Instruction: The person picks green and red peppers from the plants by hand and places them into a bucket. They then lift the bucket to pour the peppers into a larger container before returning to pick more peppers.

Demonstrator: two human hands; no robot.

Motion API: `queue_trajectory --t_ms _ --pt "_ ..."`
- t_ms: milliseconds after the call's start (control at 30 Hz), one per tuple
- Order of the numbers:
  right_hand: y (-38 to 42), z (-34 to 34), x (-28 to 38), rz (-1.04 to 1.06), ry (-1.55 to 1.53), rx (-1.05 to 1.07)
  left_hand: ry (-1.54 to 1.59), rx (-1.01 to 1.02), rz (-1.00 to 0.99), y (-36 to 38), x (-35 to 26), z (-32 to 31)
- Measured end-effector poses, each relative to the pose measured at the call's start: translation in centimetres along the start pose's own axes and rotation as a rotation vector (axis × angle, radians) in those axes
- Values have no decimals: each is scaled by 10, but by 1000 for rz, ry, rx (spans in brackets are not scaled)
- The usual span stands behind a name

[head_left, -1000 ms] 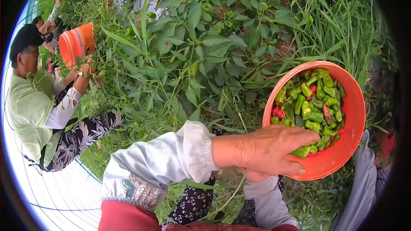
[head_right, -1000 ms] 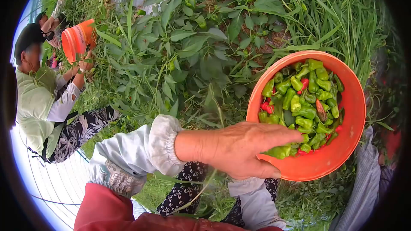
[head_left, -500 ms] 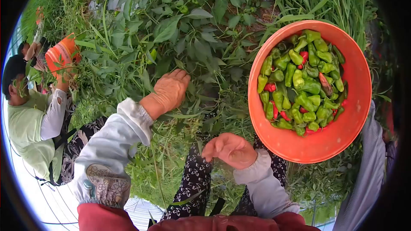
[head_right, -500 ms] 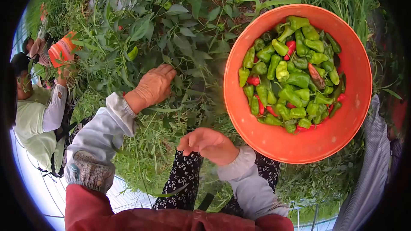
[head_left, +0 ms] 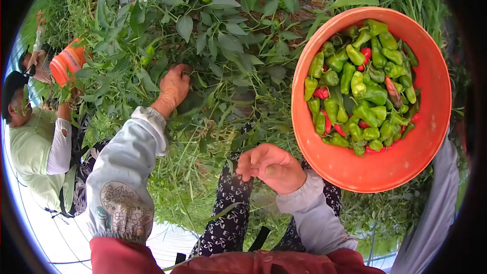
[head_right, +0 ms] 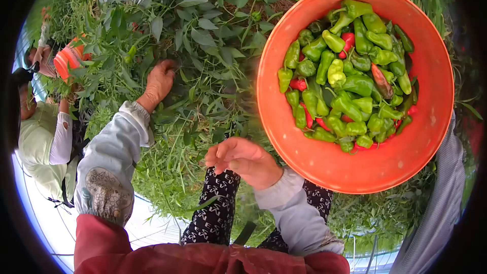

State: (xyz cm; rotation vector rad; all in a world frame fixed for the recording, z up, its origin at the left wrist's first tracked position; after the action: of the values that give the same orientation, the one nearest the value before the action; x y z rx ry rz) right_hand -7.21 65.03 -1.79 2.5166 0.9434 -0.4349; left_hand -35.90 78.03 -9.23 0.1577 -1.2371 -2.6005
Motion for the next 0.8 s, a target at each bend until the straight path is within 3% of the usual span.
queue_trajectory --t_ms 67,100,167,200,267,300,333,567,633,700,800 --pt "-2 2 3 8 -5 6 -651 -338 -173 -19 39 -33" --pt "0 4 2 20 -22 -3 -650 -331 -172 -29 51 -47" --pt "2 6 -1 31 -39 -50 -362 275 62 -53 87 -84" --pt "2 7 0 40 -44 -94 -355 276 71 -62 101 -90" --pt "0 9 1 27 -47 -114 15 308 94 -81 124 -106" --pt "0 10 0 23 -59 -128 195 326 103 -70 90 -92" --pt "1 11 0 23 -59 -136 380 246 395 -55 61 -80" --pt "1 19 0 49 -100 -126 685 240 460 -47 61 -91" --pt "-1 21 0 54 -133 -103 1034 13 542 -61 87 -88" --pt "-1 23 1 68 -158 -167 889 -22 615 -71 98 -78" --pt "-1 21 2 66 -151 -188 401 -64 429 -79 88 -61"
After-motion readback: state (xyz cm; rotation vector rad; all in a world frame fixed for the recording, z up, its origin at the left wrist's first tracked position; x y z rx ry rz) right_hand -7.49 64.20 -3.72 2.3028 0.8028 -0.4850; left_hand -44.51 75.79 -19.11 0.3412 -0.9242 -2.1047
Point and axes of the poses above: each hand's wrist, its own y-axis away from the middle knuckle, its own z-axis out of the back of the hand, x = y × z, the point moved 4 cm from there along -y, towards the middle knuckle, and after that the axes turned 6 degrees about -y, right-handed, at the moved point
